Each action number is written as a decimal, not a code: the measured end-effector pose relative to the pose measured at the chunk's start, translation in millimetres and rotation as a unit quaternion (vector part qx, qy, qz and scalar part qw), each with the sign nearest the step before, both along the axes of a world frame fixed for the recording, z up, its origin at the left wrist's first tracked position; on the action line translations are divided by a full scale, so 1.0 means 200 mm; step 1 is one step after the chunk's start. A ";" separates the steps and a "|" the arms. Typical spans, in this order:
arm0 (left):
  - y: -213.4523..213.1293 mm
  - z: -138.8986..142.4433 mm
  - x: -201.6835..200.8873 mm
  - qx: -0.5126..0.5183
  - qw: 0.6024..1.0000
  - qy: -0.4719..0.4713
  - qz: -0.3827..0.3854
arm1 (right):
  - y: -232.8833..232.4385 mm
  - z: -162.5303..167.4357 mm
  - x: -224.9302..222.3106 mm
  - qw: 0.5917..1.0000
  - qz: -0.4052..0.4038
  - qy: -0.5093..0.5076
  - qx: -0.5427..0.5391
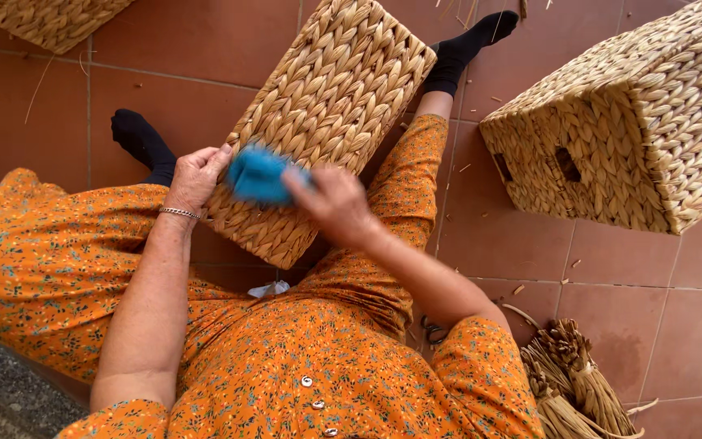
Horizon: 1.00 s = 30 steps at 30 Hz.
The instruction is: The person sits on the floor and wipes woven water-hyacinth storage baskets one at a time with a blue cloth, turning each basket to clean its sides and inside. They occasionally use scissors to trim loose straw ends from a basket before continuing to wipe it.
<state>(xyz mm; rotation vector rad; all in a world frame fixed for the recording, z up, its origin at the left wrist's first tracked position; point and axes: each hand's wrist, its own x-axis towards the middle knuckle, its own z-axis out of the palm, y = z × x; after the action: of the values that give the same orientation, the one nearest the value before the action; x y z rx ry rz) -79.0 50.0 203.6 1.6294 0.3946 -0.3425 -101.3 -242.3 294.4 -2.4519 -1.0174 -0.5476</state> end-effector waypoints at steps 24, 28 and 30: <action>0.07 -0.01 0.04 -0.113 0.990 0.071 0.041 | 0.24 0.09 -0.33 0.994 0.071 0.077 -0.039; 0.06 -0.03 0.03 -0.073 0.995 0.054 0.031 | 0.07 -0.07 -0.10 0.998 0.007 0.002 -0.057; 0.05 -0.05 0.03 -0.059 0.997 0.035 0.030 | -0.08 -0.20 0.17 0.986 -0.116 -0.058 -0.105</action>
<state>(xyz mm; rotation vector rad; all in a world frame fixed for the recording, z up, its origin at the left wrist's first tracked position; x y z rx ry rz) -73.2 59.3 194.1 1.4903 0.4660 -0.3712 -66.7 -257.7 254.9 -2.7768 -0.8763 -0.6964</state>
